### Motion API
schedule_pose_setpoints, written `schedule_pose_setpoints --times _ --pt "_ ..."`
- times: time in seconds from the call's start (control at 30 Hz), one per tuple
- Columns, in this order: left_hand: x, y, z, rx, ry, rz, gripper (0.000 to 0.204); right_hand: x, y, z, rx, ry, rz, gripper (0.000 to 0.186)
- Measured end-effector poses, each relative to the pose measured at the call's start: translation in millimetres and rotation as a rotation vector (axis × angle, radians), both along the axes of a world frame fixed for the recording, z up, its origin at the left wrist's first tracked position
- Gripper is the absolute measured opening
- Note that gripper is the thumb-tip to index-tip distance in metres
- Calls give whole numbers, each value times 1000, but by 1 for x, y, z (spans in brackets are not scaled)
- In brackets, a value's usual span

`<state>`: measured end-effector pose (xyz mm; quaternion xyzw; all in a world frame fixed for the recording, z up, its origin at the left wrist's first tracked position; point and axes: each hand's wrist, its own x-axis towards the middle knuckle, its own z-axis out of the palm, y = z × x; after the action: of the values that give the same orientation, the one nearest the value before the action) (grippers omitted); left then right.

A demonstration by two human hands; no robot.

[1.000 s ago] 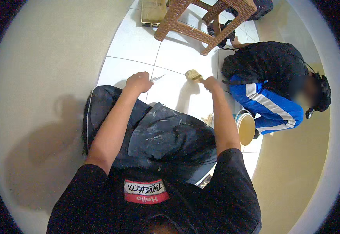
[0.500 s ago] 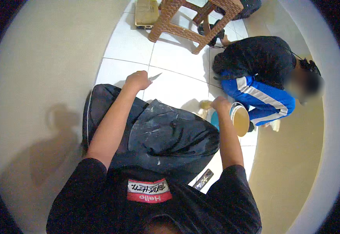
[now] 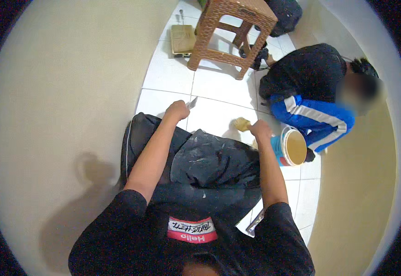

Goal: The person applies a substance to the floor and wall joints using a scraper and a brush while sitting on the floor.

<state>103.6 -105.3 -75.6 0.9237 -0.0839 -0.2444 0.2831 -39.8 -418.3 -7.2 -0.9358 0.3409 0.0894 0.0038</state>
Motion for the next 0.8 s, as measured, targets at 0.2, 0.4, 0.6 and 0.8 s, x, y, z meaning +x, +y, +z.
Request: schedule_pose_setpoints --times 0.2,0.4,0.6,0.8 --pt "2 -12 2 44 -31 62 43 18 37 -16 202 96 125 62" --pt "3 -25 -14 53 -70 66 45 35 17 -114 387 321 299 64" --pt "10 5 -31 111 -43 86 37 34 37 -128 365 243 412 70" --pt "8 -2 -49 95 -295 43 35 38 45 -104 451 285 320 69"
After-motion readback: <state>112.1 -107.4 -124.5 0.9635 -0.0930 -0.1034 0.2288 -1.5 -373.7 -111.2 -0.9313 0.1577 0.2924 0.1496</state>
